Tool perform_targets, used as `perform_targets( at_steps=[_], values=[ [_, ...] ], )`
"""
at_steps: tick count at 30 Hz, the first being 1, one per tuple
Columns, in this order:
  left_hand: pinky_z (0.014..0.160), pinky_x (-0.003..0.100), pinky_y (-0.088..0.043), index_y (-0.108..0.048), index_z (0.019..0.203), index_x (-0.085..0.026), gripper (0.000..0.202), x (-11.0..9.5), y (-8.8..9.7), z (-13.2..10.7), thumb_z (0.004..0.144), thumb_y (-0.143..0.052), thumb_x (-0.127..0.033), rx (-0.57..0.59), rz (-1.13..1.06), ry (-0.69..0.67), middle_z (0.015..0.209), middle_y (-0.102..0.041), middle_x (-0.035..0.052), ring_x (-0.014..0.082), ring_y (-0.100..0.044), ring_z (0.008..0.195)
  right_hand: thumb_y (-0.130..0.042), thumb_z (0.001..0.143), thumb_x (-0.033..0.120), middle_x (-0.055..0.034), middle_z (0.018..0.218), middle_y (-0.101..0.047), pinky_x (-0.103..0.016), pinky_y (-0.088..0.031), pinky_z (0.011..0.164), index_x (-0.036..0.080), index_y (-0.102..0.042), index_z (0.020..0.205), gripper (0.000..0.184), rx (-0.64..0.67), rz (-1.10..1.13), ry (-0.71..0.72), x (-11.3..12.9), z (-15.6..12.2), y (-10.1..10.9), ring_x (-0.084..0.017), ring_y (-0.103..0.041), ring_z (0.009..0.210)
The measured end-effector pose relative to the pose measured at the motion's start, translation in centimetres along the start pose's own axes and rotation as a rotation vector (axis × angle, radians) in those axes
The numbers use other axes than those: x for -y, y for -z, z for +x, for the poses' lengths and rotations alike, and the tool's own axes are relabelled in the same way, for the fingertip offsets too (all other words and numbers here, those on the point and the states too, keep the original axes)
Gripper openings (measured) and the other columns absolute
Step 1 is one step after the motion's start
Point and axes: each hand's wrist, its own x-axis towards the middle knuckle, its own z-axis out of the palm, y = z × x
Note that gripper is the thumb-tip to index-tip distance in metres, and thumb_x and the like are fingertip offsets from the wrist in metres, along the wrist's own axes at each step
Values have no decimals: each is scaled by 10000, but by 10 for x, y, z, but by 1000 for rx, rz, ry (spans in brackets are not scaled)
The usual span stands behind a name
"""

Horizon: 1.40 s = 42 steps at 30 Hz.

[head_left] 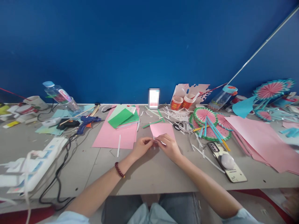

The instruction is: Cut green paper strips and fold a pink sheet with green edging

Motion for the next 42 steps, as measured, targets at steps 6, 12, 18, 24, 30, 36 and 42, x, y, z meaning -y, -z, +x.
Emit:
perform_targets(
  at_steps=[6,12,18,24,30,36,42],
  values=[
    [501,215,-367,-686,708,-140,279,-2,-3,-2,752,-590,-399,-8,48,-25,618,-641,29,101,-483,511,-496,893,189,-58,827,-683,-315,-529,724,225,-670,920,180,-5,26,-40,2,0,0,-186,-624,817],
    [549,230,-380,-682,706,-129,265,-1,-3,-4,780,-547,-344,-5,123,-76,605,-620,30,117,-502,552,-503,884,177,-53,801,-687,-317,-520,706,219,-664,889,166,0,8,8,3,0,0,-185,-620,782],
    [572,233,-402,-675,682,-137,249,1,-3,-4,787,-521,-301,-27,204,-127,620,-628,30,135,-536,594,-500,881,172,-53,799,-691,-315,-510,709,216,-664,880,170,28,-39,49,4,1,2,-185,-616,768],
    [578,226,-401,-674,673,-138,239,1,-4,-4,787,-514,-273,-22,228,-159,613,-619,22,130,-535,596,-469,889,156,-56,764,-678,-310,-491,702,206,-656,840,199,58,-112,67,6,2,2,-181,-603,747],
    [576,217,-394,-683,688,-128,243,1,-5,-5,787,-517,-275,-20,226,-170,623,-630,24,130,-544,612,-510,859,145,-53,751,-678,-289,-485,657,195,-645,814,151,22,-59,27,7,1,0,-179,-607,728],
    [579,212,-395,-692,690,-137,236,-1,-5,-4,787,-536,-285,-28,210,-178,652,-662,32,132,-560,619,-527,810,129,-46,742,-672,-273,-489,620,193,-654,793,143,1,50,-139,6,1,-2,-161,-607,664],
    [527,205,-383,-716,756,-139,274,0,-3,-4,799,-538,-342,-9,189,-101,632,-661,37,120,-537,551,-520,807,188,-36,738,-679,-258,-485,596,186,-636,746,132,-24,190,-323,2,3,-3,-143,-601,618]
  ],
)
